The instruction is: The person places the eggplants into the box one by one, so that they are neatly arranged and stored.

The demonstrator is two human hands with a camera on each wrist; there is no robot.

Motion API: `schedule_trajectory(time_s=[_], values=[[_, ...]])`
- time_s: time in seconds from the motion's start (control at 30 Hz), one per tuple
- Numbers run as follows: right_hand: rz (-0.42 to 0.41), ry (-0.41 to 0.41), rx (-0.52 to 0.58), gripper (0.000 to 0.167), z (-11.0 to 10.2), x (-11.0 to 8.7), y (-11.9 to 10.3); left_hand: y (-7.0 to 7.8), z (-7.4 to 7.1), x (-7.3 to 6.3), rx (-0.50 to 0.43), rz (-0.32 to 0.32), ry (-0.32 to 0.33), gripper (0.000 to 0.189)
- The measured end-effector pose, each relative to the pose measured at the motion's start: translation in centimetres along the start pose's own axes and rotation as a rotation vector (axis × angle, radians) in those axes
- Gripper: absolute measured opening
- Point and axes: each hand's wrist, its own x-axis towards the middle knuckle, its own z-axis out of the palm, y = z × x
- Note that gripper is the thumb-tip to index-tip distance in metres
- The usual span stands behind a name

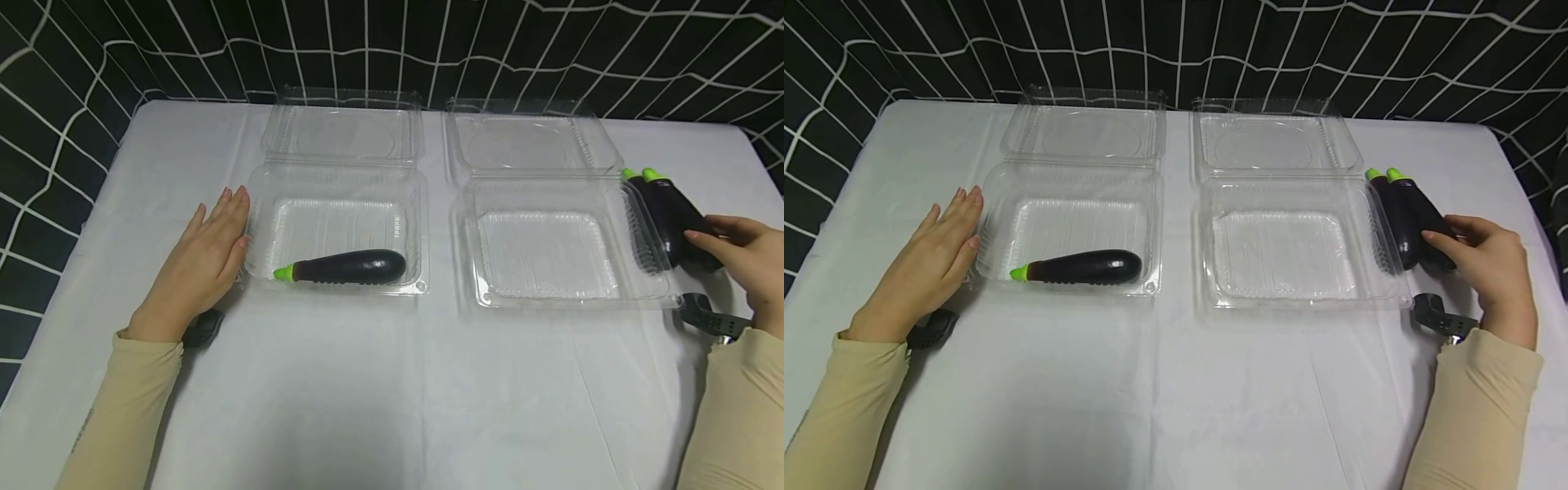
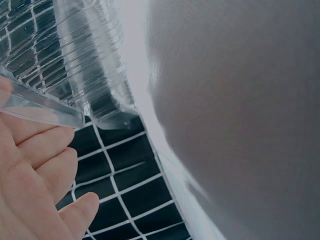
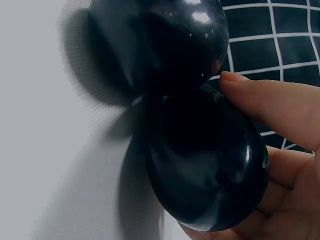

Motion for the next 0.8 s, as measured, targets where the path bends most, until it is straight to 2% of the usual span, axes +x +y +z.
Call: schedule_trajectory(time_s=[0.2,0.37,0.63,0.7,0.8], values=[[-0.015,0.045,0.097,0.060,0.0,0.2,0.5,0.0,0.0,0.0,0.001,0.004,0.004,0.051],[0.007,0.071,0.138,0.056,-0.2,0.5,0.8,0.0,0.0,0.0,-0.003,0.002,0.002,0.051],[-0.086,0.103,0.365,0.040,-1.2,0.4,0.6,0.0,-0.1,0.1,-0.004,0.000,-0.005,0.051],[-0.095,0.106,0.382,0.041,-1.3,0.6,0.6,0.0,0.0,0.0,-0.005,-0.003,-0.009,0.051],[-0.085,0.124,0.322,0.047,-1.5,1.1,1.2,0.0,0.0,0.1,-0.008,-0.003,-0.012,0.051]])
